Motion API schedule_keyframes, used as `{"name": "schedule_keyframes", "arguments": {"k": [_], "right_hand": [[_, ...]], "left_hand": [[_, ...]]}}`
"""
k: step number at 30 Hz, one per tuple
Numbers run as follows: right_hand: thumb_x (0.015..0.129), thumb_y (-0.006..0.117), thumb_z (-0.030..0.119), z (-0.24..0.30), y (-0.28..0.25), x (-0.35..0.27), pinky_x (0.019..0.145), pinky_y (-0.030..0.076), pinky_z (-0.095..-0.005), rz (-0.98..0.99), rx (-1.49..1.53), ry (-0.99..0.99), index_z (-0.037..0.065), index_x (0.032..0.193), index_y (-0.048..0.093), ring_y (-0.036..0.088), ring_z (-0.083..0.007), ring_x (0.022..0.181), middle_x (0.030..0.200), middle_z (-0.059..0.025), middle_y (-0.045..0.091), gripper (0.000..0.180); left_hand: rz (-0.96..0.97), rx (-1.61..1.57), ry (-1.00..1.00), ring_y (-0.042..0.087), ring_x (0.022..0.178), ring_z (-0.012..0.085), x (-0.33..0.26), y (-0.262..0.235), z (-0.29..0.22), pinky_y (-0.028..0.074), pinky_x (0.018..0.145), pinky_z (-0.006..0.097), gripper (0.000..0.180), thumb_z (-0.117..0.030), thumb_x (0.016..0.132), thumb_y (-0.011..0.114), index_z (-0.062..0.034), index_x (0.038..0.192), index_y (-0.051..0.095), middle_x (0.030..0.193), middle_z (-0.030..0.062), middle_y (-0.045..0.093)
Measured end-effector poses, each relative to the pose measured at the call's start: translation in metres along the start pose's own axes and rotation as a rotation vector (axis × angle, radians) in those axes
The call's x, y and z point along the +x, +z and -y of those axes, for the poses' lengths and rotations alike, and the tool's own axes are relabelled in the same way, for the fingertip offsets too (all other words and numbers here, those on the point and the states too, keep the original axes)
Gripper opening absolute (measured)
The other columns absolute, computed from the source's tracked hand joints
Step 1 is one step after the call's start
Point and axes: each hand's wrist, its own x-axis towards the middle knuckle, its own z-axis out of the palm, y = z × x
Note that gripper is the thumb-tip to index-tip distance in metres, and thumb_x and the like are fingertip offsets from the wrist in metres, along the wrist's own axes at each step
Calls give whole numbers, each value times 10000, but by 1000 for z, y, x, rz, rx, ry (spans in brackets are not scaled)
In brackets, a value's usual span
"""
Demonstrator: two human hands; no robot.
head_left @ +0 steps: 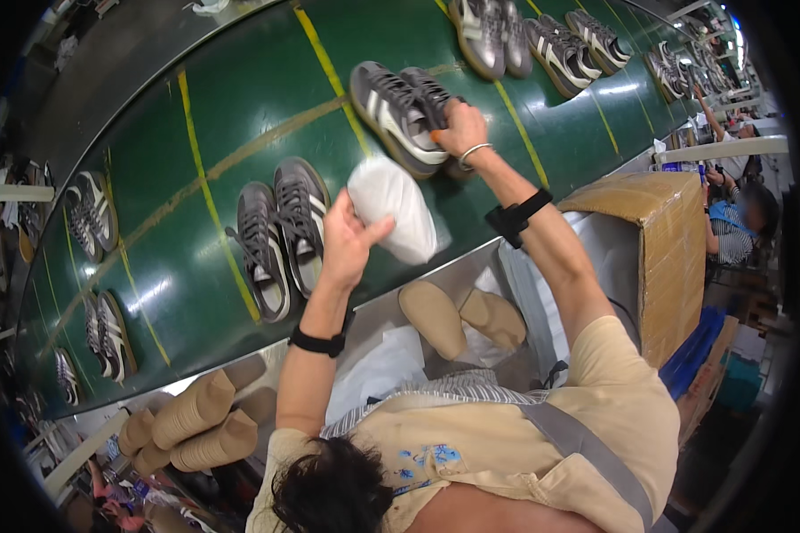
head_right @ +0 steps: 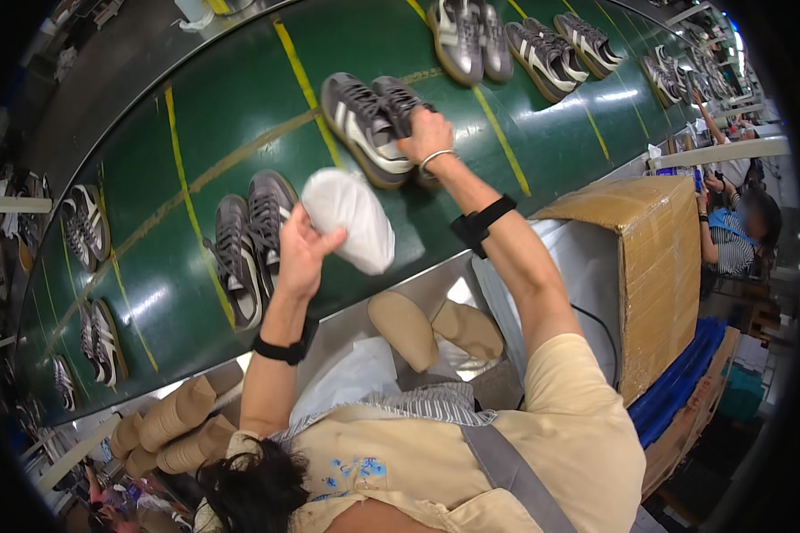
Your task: Wrapping shoe lasts in protective paper and inserting them into sneakers on a manufacturing production line.
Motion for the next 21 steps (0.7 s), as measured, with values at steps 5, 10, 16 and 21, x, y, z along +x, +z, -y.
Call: {"name": "schedule_keyframes", "arguments": {"k": [5,10,16,21], "right_hand": [[673,794,204,32,-18,-96,859,483,-380,355,1063,-261,-15,1125,558,605,-322,1013,1097,-180,599,555],[669,788,138,57,-58,-159,893,463,-403,-152,527,-603,52,1237,499,536,-388,1114,1262,-216,492,643],[679,744,108,-6,-81,-161,725,509,-372,-168,508,-257,40,1062,599,648,-367,811,894,-190,661,415],[664,718,174,-18,-87,-125,690,501,-389,127,415,-151,31,1022,609,642,-384,751,797,-221,654,401]], "left_hand": [[-69,25,133,579,1057,206,15,-12,-19,451,942,335,496,57,764,672,48,1210,455,1161,125,579],[-80,-289,47,590,1025,194,22,25,-16,463,920,340,396,16,797,665,11,1156,497,1126,110,590],[126,678,77,622,936,237,89,13,9,490,847,348,314,-14,814,577,26,1121,521,956,132,637],[127,1614,704,537,1014,362,150,24,50,447,886,439,521,-50,640,688,-11,1096,438,1133,181,468]]}}
